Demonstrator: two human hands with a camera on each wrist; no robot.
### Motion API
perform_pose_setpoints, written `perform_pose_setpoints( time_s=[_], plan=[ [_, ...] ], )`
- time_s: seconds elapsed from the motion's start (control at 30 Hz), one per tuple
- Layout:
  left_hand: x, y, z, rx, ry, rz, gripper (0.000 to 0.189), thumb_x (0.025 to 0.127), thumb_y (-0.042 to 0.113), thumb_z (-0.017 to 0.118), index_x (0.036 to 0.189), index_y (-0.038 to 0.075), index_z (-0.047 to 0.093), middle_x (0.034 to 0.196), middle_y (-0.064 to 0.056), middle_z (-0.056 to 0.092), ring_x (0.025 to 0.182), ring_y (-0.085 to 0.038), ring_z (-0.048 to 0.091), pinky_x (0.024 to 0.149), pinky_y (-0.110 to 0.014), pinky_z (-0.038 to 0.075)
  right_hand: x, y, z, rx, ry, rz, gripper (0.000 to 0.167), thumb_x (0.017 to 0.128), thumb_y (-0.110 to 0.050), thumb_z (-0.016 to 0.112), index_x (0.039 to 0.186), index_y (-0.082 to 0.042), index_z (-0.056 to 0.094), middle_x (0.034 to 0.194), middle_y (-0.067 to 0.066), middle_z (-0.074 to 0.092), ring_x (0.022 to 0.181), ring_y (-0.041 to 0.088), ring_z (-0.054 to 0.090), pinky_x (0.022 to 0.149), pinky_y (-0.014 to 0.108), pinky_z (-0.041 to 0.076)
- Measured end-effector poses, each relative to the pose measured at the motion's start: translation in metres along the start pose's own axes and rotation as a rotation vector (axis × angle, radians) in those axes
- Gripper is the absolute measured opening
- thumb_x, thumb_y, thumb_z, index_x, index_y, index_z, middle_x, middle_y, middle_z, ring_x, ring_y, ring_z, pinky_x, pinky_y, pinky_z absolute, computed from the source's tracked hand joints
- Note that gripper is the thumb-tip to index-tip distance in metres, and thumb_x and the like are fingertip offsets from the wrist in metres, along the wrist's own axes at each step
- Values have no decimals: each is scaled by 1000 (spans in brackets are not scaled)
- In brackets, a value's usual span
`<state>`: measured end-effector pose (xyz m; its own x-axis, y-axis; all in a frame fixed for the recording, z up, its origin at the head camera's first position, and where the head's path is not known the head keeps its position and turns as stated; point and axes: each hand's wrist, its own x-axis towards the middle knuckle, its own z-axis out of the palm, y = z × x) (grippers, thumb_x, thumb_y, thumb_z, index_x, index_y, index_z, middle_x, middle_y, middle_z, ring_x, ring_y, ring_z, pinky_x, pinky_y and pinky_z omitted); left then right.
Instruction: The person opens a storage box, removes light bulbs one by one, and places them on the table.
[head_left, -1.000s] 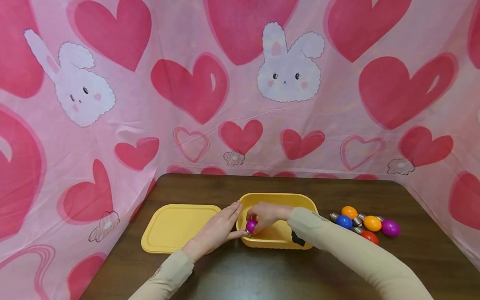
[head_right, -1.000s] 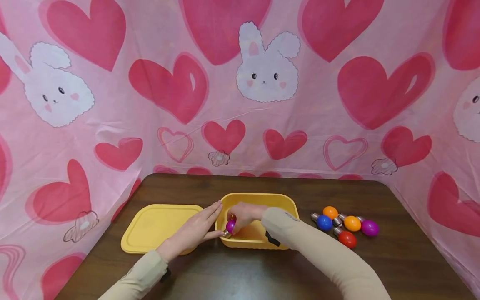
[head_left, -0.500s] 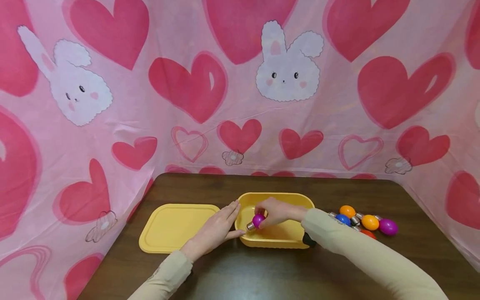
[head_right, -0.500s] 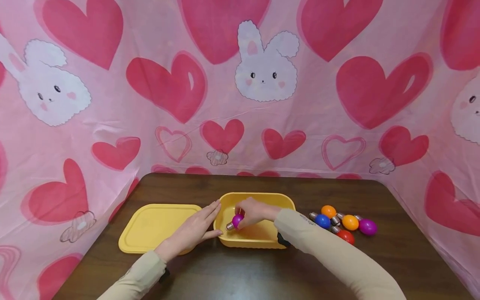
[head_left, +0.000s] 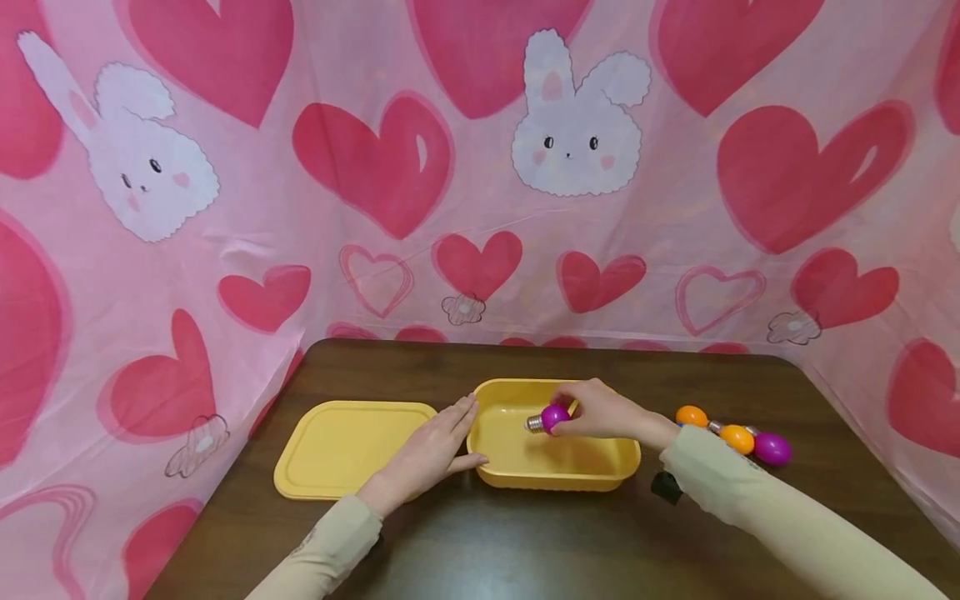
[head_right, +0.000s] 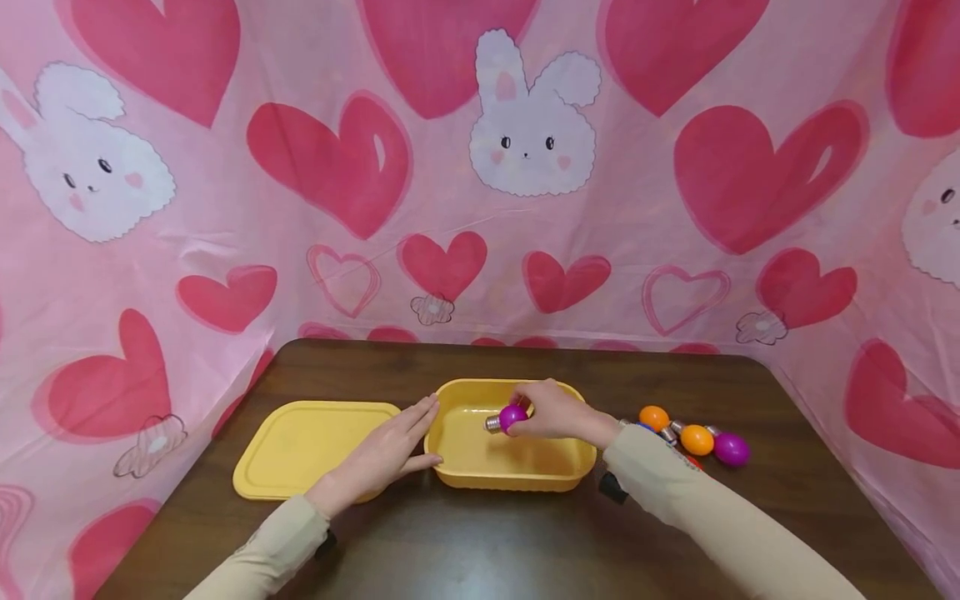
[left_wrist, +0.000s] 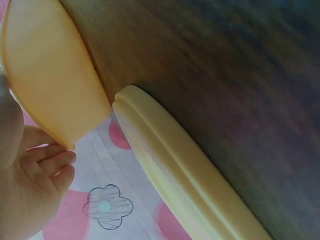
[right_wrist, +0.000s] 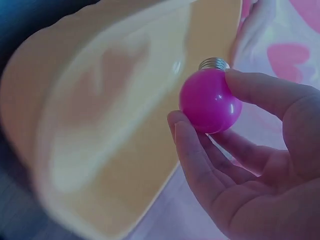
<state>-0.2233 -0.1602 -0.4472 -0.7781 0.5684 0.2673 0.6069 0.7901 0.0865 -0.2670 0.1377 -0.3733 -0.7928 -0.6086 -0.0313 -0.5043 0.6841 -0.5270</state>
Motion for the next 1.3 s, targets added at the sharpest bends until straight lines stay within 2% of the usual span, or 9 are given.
perform_pose_setpoints(
  time_s=[0.2,0.4,0.5,0.8,0.97,1.17,1.3],
  plan=[
    [0,0,0,-11,-5,6,86,91,59,58,150,-1,39,157,-16,41,144,-28,44,116,-42,42,-26,15,-19,-10,82,84,34,84,-30,79,106,-8,66,97,4,70,79,12,64,71,24,60],
    [1,1,2,-16,9,16,86,91,59,59,149,-1,40,156,-16,42,143,-28,45,115,-42,43,-53,28,-36,-27,164,89,38,85,-31,78,109,-5,66,98,7,72,79,14,65,70,28,62],
    [1,1,2,-12,13,19,86,91,59,59,149,-1,40,156,-16,42,143,-28,45,115,-42,43,-68,34,-40,-47,201,108,37,85,-32,78,109,-6,66,98,6,73,82,14,66,74,32,62],
    [2,0,0,4,39,39,85,92,58,58,148,-3,41,155,-18,43,142,-29,46,113,-44,44,-112,61,-49,-115,300,214,40,83,-31,80,110,-5,66,99,10,73,76,12,62,63,19,53],
    [1,-1,0,4,34,33,85,91,58,59,149,-2,40,156,-17,43,143,-29,46,114,-43,44,-134,79,-53,-158,334,288,43,83,-34,79,110,-4,66,96,10,73,72,11,58,60,22,47],
    [1,-2,0,3,26,30,85,91,58,59,149,-2,40,156,-17,42,143,-29,46,114,-43,43,-158,98,-55,-186,379,342,42,82,-35,79,107,-3,67,96,14,74,80,25,67,66,29,49],
    [1,-1,0,-6,7,21,85,92,58,58,149,-2,39,157,-17,41,143,-29,44,115,-43,43,-174,111,-50,-184,391,387,44,82,-36,79,106,-1,67,95,17,74,79,25,67,63,28,48]
  ],
)
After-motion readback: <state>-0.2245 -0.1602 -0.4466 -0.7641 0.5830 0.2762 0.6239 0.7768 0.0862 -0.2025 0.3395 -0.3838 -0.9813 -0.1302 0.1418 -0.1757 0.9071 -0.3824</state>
